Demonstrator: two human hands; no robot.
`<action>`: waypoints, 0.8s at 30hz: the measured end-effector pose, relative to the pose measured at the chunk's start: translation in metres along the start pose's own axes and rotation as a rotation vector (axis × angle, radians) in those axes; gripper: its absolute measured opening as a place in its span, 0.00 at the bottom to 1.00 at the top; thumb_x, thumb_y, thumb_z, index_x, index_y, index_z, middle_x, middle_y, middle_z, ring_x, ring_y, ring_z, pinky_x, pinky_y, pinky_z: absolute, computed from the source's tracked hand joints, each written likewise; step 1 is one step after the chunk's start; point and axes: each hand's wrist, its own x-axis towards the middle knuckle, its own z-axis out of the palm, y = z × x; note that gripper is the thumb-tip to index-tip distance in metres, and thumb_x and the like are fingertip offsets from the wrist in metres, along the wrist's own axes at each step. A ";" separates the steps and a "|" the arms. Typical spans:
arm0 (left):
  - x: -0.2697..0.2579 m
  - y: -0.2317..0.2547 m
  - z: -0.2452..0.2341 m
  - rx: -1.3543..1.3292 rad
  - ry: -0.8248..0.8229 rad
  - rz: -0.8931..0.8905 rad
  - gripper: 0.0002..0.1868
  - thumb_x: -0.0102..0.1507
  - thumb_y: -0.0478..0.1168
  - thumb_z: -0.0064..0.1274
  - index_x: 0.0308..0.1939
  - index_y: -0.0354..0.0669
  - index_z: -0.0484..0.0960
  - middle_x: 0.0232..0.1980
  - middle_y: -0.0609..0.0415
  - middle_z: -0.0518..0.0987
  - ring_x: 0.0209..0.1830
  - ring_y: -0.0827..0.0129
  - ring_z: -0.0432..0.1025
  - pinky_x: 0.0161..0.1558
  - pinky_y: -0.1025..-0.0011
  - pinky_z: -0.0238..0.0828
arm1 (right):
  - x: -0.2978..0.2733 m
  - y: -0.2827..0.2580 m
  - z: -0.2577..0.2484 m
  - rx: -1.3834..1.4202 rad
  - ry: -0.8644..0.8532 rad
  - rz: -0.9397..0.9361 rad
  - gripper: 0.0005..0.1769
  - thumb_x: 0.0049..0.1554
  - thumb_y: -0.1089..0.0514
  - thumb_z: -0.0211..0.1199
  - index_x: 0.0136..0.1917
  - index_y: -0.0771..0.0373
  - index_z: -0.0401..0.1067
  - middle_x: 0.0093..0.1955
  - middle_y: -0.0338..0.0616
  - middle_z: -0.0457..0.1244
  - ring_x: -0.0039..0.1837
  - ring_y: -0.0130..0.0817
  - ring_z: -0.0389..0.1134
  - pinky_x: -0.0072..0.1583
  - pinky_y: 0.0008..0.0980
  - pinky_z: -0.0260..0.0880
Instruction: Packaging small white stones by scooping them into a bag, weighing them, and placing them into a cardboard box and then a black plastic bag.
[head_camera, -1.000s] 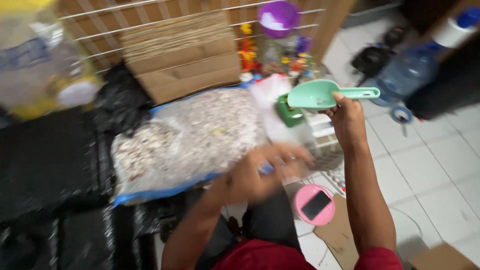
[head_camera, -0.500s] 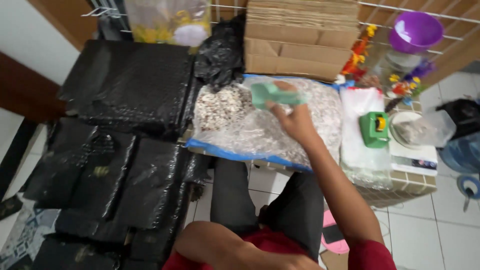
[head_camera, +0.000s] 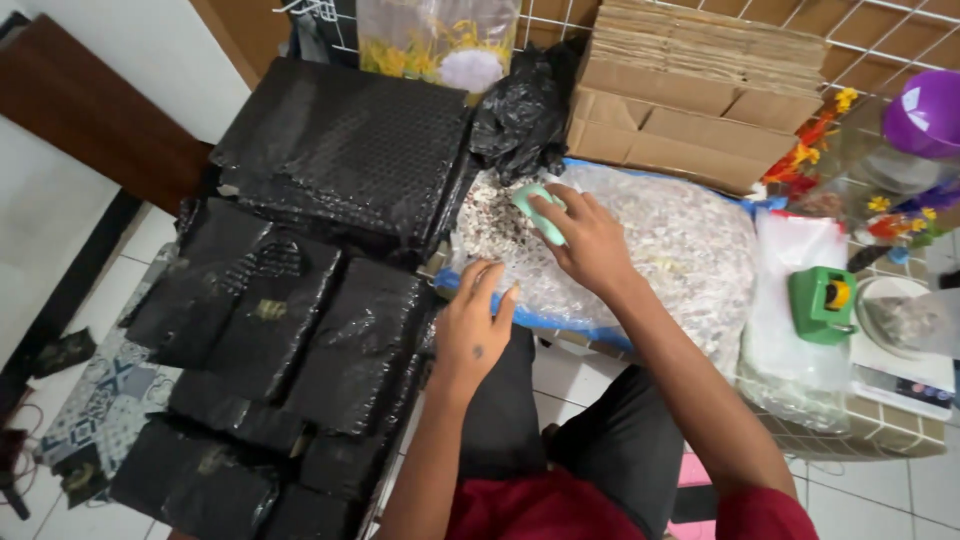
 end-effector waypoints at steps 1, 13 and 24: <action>-0.003 -0.011 0.011 0.079 -0.173 -0.090 0.19 0.65 0.47 0.55 0.58 0.48 0.80 0.63 0.55 0.76 0.31 0.52 0.79 0.31 0.55 0.78 | -0.001 0.002 0.009 0.003 -0.072 0.039 0.31 0.55 0.58 0.66 0.72 0.43 0.69 0.70 0.42 0.60 0.55 0.47 0.70 0.52 0.47 0.76; -0.025 -0.046 0.030 0.082 -0.484 -0.170 0.17 0.69 0.52 0.52 0.51 0.44 0.83 0.54 0.54 0.76 0.36 0.47 0.81 0.33 0.52 0.81 | 0.002 -0.002 0.069 -0.176 -0.189 -0.077 0.25 0.59 0.63 0.58 0.68 0.48 0.70 0.74 0.55 0.56 0.52 0.56 0.75 0.47 0.50 0.79; -0.019 -0.006 0.002 -0.014 -0.312 -0.039 0.18 0.67 0.44 0.53 0.58 0.42 0.81 0.63 0.45 0.74 0.34 0.49 0.81 0.27 0.55 0.83 | -0.009 0.007 0.010 0.091 -0.163 0.097 0.25 0.56 0.59 0.58 0.68 0.53 0.68 0.70 0.52 0.57 0.56 0.56 0.71 0.56 0.53 0.73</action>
